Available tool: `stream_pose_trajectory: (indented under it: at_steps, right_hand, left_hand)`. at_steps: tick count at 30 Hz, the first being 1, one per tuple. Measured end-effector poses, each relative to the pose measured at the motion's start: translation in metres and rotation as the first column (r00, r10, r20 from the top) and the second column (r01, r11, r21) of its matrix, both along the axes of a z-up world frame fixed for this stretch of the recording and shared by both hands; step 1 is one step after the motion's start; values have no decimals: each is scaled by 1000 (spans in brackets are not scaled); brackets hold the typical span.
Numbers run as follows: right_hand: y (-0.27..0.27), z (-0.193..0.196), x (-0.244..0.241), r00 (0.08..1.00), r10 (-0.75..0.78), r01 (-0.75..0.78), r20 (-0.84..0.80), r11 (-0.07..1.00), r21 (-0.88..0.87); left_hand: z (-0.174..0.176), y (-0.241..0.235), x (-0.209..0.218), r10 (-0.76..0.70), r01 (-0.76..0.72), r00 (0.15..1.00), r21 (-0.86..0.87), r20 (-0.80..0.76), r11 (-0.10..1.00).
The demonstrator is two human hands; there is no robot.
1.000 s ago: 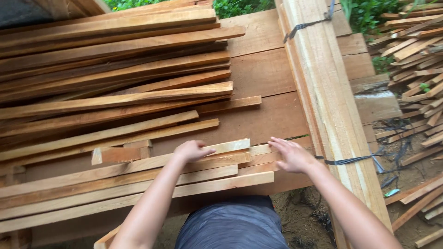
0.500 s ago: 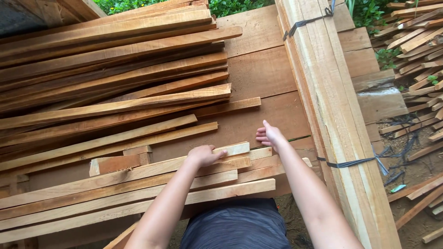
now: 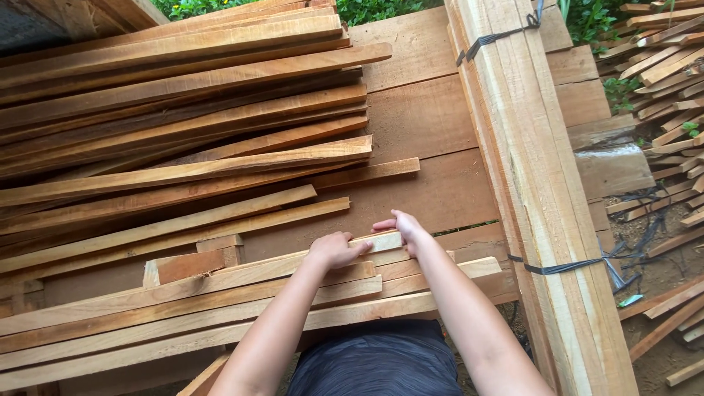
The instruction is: The person stacks thin wooden planks on a wooden workbench, aligning them by hand. They then use a black strap to tie the stack of planks together, securing it with a knot.
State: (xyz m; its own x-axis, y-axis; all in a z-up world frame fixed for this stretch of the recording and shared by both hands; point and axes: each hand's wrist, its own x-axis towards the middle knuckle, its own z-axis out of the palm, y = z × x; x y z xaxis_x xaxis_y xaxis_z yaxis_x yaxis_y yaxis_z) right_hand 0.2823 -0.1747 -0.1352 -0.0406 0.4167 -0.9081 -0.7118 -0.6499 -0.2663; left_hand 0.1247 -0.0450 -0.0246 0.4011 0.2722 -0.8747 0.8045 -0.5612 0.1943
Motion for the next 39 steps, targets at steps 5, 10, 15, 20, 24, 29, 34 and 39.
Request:
stream_pose_trajectory:
  at_steps: [5, 10, 15, 20, 24, 29, 34, 39]
  right_hand:
    - [2, -13, -9, 986, -166, 166, -12, 986, -26]
    - [-2, -45, -13, 941, -335, 335, 48, 942, -5]
    - [1, -20, -12, 949, -315, 315, 19, 949, -11]
    - [-33, -11, 30, 896, 12, -9, 445, 1000, -10]
    - [-81, -5, 66, 824, 101, -14, 557, 987, -158]
    - [-82, 1, 53, 923, 62, 12, 380, 982, -190]
    - [-81, -9, 47, 967, 19, 19, 255, 989, -146]
    - [-64, 2, 26, 958, 108, -81, 267, 991, -109]
  left_hand:
    - [-13, -1, -9, -21, 18, 996, 39, 82, 999]
    - [-15, 0, -3, -30, 29, 999, 28, 37, 999]
    - [-8, -1, -11, -26, 22, 994, 42, 105, 999]
    - [-5, -2, -17, -6, 0, 990, 46, 138, 999]
    - [-6, -2, -16, -8, -1, 985, 55, 171, 998]
    - [-7, -4, -16, -1, -8, 989, 62, 148, 998]
    - [-5, -2, -13, 1, -6, 992, 39, 123, 999]
    - [-21, 1, -14, 22, -24, 994, 14, 108, 1000]
